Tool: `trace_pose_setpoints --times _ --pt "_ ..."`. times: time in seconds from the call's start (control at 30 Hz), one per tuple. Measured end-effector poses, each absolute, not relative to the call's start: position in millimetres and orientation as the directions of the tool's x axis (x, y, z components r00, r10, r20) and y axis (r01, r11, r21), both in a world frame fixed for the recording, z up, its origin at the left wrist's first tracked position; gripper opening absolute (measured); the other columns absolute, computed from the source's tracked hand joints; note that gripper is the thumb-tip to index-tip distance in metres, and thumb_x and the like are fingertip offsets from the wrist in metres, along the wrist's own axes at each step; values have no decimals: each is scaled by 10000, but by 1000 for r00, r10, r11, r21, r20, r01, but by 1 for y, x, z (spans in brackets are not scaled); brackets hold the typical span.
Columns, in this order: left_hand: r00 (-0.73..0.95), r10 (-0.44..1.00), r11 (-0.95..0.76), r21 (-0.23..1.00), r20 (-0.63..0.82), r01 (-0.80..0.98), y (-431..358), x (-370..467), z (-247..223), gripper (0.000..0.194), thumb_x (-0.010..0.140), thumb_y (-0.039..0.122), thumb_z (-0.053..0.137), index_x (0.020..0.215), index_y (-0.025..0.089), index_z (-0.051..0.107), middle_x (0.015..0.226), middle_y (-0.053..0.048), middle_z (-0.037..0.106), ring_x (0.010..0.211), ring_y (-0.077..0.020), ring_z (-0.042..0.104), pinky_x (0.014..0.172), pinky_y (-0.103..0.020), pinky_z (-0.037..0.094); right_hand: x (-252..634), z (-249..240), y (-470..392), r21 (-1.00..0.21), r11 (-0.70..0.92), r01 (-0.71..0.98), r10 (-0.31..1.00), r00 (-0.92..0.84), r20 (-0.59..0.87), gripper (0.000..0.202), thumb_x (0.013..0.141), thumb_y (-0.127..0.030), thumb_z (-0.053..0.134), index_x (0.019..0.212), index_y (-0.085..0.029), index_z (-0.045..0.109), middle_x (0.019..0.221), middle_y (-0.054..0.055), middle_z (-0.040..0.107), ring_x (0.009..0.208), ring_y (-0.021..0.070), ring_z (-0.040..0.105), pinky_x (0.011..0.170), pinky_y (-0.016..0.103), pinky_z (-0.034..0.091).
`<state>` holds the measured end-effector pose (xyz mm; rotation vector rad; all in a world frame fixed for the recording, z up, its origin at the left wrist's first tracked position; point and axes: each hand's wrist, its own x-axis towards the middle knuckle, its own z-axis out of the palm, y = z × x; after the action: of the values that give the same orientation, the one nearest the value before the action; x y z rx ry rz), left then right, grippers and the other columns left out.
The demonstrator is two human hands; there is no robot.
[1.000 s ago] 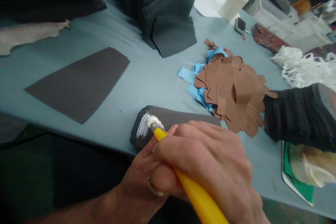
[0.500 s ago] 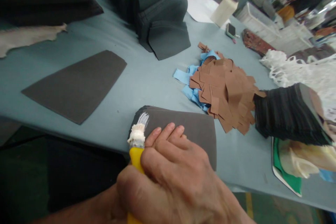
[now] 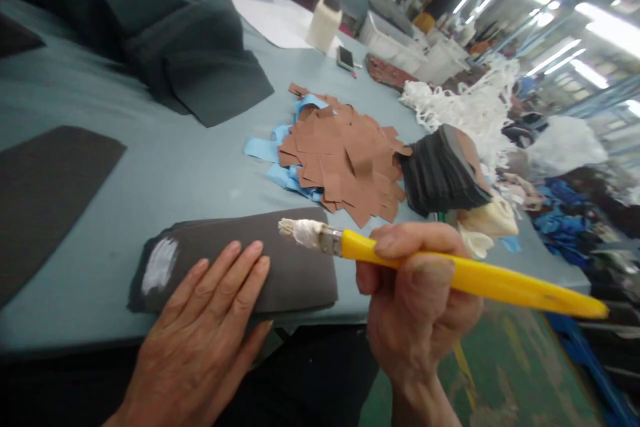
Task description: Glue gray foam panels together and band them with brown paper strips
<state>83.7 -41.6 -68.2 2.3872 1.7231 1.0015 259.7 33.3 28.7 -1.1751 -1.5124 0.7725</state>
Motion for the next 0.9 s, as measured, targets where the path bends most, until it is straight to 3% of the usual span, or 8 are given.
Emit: trace_pose_setpoints --times 0.07,0.13,0.3,0.47,0.57,0.73,0.9 --pt "179 865 -392 406 469 826 -40 82 -70 496 1097 341 464 1518 97 563 1630 -115 548 1591 -239 395 1371 -373 132 272 28 42 -907 372 198 874 253 414 336 986 -537 699 807 -263 626 696 -47 429 449 95 362 434 274 317" --pt "186 869 -392 408 459 825 -40 81 -71 502 1110 364 443 1525 107 560 1630 -115 546 1614 -223 354 1372 -373 137 285 23 49 -934 340 113 856 375 357 325 924 -476 789 765 -235 641 614 -69 425 403 74 335 399 241 312" --pt "190 865 -397 403 464 825 -40 78 -71 552 1109 399 469 1607 161 483 1644 -101 527 1629 -188 320 1370 -375 158 310 -3 54 -987 160 17 903 400 153 412 929 -576 760 781 -229 596 435 -118 359 361 68 281 391 188 308" --pt "263 822 -467 333 505 819 -35 72 -74 667 1071 384 575 1673 189 366 1662 -103 491 1642 -159 281 1364 -357 152 315 -24 49 -995 101 2 899 428 93 448 940 -628 733 815 -223 590 426 -121 375 359 66 313 391 180 299" --pt "225 837 -431 347 498 833 -36 72 -75 683 1061 394 604 1675 214 365 1649 -101 510 1634 -153 302 1358 -359 166 308 -29 48 -996 88 -26 916 396 71 462 949 -635 721 803 -213 602 421 -111 393 359 64 330 388 181 290" --pt "218 847 -413 342 484 844 -39 72 -75 686 1056 403 622 1669 214 379 1615 -123 552 1627 -147 318 1355 -374 180 297 -28 52 -993 98 59 930 350 113 447 977 -568 698 745 -199 599 416 -100 398 338 57 352 352 171 277" --pt "347 801 -493 209 487 844 -36 63 -75 696 1013 302 650 1638 102 419 1647 -166 508 1647 -211 283 1367 -403 159 304 -22 56 -957 152 247 911 342 233 447 994 -541 662 722 -190 605 429 -87 423 324 62 396 322 169 280"
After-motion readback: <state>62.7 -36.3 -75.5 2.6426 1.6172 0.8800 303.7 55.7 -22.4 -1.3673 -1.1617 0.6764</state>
